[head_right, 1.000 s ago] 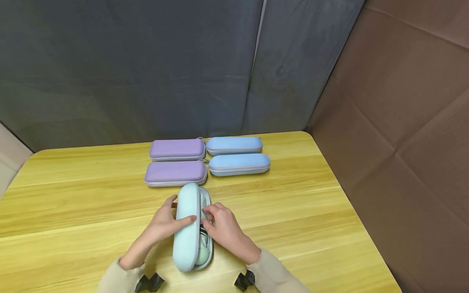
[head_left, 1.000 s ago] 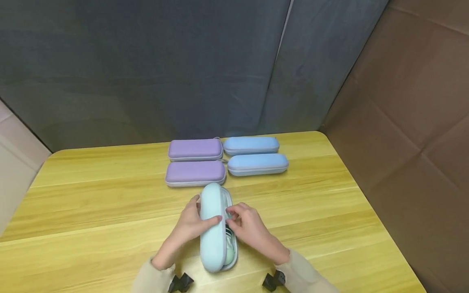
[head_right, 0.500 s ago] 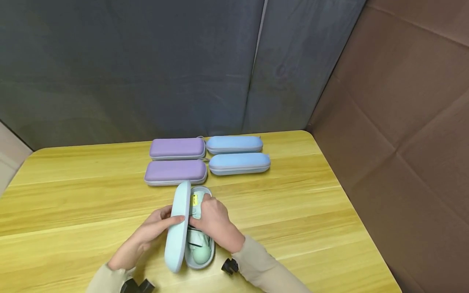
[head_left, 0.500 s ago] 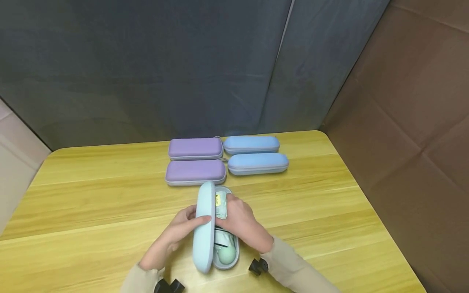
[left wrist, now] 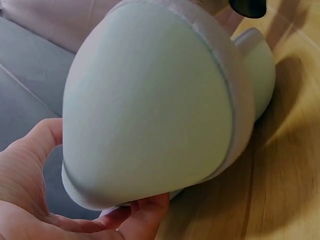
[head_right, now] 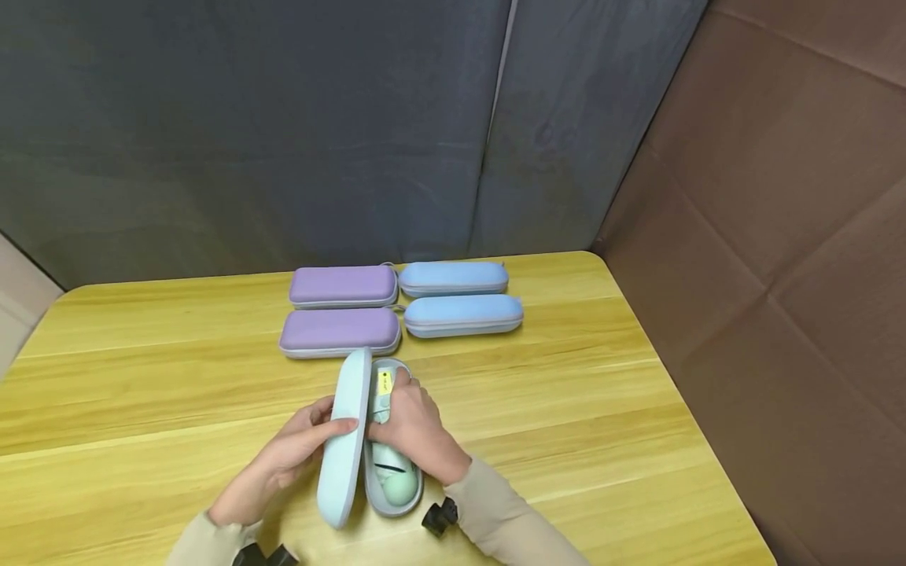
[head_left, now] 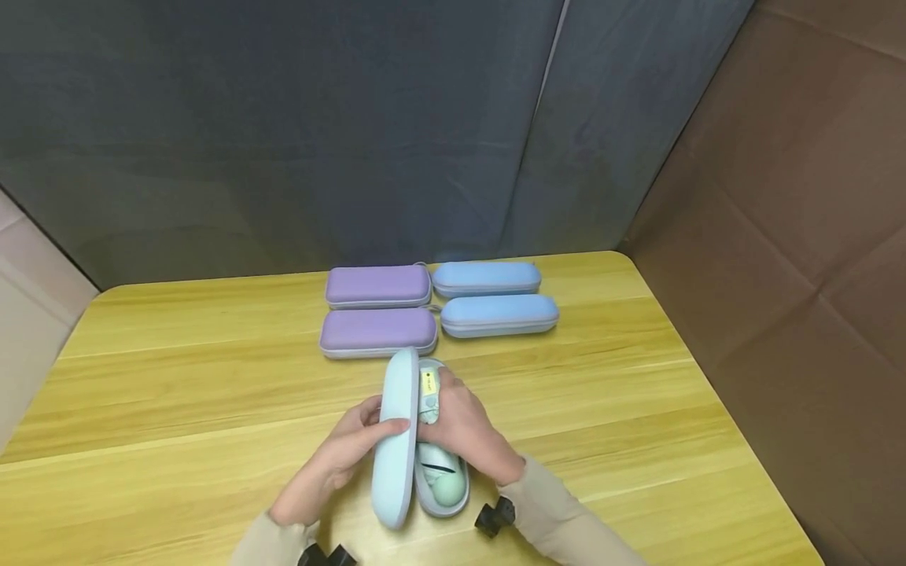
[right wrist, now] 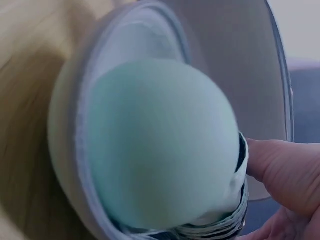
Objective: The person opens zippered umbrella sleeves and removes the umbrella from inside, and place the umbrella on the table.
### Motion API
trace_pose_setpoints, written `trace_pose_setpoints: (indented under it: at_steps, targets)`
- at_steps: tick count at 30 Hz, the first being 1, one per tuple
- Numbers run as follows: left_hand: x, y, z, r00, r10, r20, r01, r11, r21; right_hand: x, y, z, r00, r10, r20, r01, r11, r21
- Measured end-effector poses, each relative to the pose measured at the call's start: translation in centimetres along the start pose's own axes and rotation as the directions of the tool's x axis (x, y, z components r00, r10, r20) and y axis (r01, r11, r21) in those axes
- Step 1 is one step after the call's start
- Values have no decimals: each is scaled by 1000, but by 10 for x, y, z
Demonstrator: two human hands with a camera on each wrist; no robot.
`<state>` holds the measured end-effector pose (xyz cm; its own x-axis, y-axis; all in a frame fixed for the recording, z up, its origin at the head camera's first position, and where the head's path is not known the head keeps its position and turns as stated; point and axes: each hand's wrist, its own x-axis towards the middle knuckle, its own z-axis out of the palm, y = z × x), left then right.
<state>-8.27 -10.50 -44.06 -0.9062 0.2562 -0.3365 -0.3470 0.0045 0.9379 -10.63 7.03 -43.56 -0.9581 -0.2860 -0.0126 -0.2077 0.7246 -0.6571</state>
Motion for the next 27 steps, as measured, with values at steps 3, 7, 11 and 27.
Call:
trace_pose_setpoints:
  at_steps: [3,7,11,27]
  targets:
    - [-2,1,2,1000,16,-17,-15,1000,19,2,5,-4,1000,19,23,-21,996,91]
    - [-5,1,3,998,26,-53,-24,999,43,4,8,-11,997,42,62,-53,982,181]
    - [-11,3,-2,994,24,-106,-15,996,86,4,11,-22,997,39,69,-55,965,257]
    - [-72,1,-110,984,-44,-171,94,951,296,-17,83,-79,977,200,-79,-176,954,243]
